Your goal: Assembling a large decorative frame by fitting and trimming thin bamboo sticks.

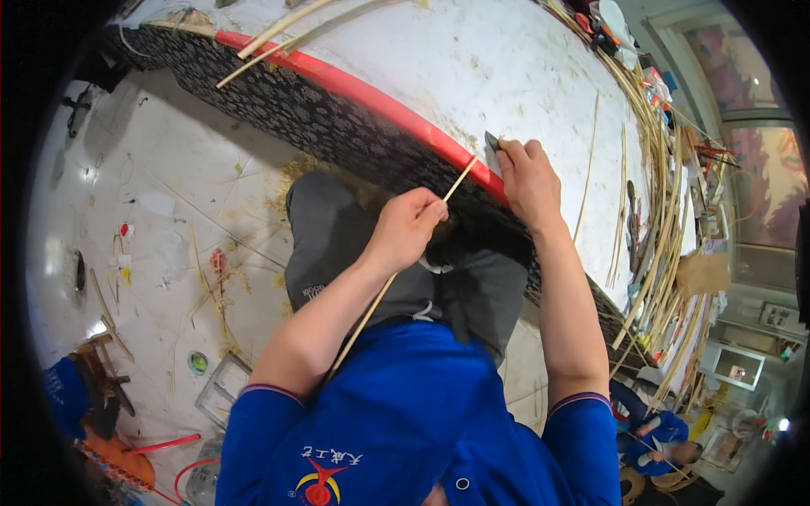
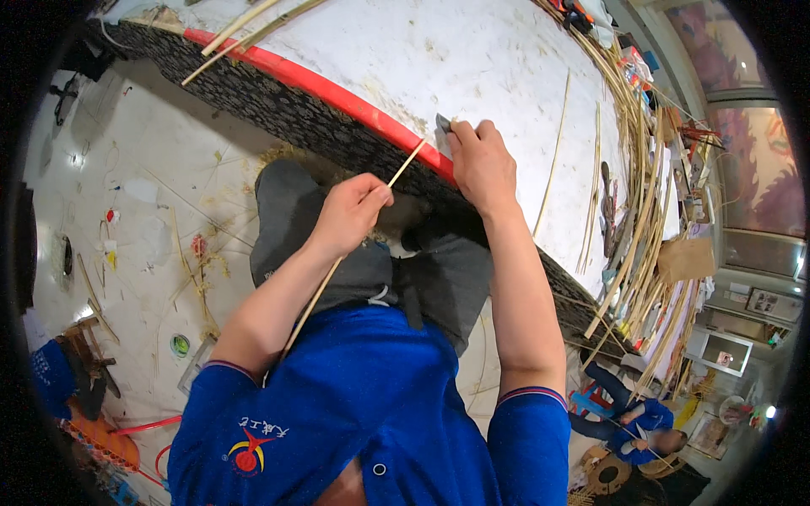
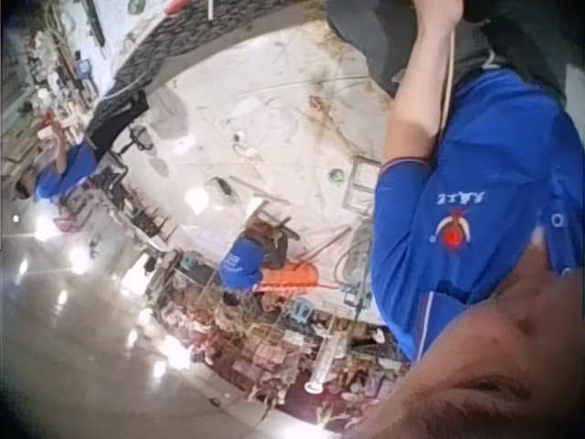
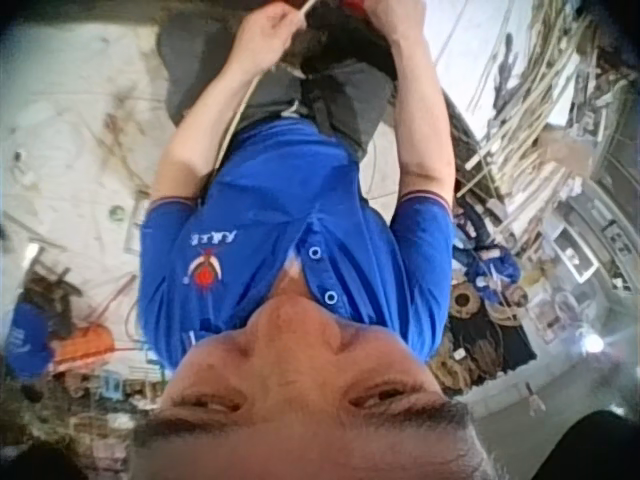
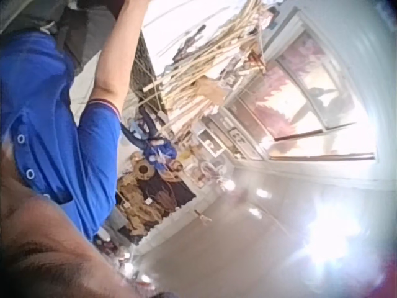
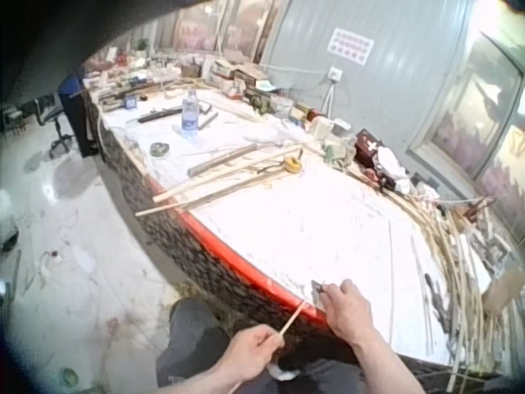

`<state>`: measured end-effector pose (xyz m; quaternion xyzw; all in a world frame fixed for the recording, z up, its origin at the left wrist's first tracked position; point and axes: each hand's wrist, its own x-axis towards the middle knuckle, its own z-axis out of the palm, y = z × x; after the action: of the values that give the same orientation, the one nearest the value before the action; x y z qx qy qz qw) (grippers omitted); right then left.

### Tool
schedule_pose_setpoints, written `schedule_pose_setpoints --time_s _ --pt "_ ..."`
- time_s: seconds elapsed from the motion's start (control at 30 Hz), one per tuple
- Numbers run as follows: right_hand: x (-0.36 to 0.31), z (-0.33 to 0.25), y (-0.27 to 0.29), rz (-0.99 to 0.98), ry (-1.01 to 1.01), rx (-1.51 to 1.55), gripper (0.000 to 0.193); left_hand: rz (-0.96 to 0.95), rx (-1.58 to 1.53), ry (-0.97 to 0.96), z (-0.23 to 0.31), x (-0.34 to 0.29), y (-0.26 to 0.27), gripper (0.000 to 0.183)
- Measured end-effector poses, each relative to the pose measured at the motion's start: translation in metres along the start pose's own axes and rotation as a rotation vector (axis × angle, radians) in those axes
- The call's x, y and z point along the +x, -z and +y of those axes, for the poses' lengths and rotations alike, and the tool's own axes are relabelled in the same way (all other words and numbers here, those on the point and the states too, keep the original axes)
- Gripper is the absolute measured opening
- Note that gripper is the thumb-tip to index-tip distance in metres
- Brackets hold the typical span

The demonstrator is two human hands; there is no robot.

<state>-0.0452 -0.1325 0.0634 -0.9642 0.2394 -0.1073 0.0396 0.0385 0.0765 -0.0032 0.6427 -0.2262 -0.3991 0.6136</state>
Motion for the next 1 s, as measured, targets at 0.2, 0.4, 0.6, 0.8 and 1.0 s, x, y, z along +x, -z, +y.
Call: schedule_pose_setpoints --time_s 0.2,0.4,0.6,0.8,1.0 --pt "-0.012 0.002 -0.001 0.069 0.022 0.040 0.022 0.010 -0.024 -0.080 0.006 0.035 -0.006 0.024" --pt "-0.010 0.000 0.000 0.021 0.020 0.026 0.023 0.047 0.035 -0.079 0.001 0.059 -0.015 0.025" --pt "-0.009 0.001 0.000 0.053 0.048 0.041 0.024 0.061 0.048 -0.035 0.005 0.062 -0.020 0.025" --pt "-0.004 0.003 0.005 -0.013 0.097 0.004 0.024 0.047 0.020 -0.029 0.008 0.060 -0.019 0.024" --pt "-0.003 0.003 0.003 -0.040 0.094 0.005 0.023 0.020 -0.099 -0.021 0.004 0.057 -0.021 0.023"
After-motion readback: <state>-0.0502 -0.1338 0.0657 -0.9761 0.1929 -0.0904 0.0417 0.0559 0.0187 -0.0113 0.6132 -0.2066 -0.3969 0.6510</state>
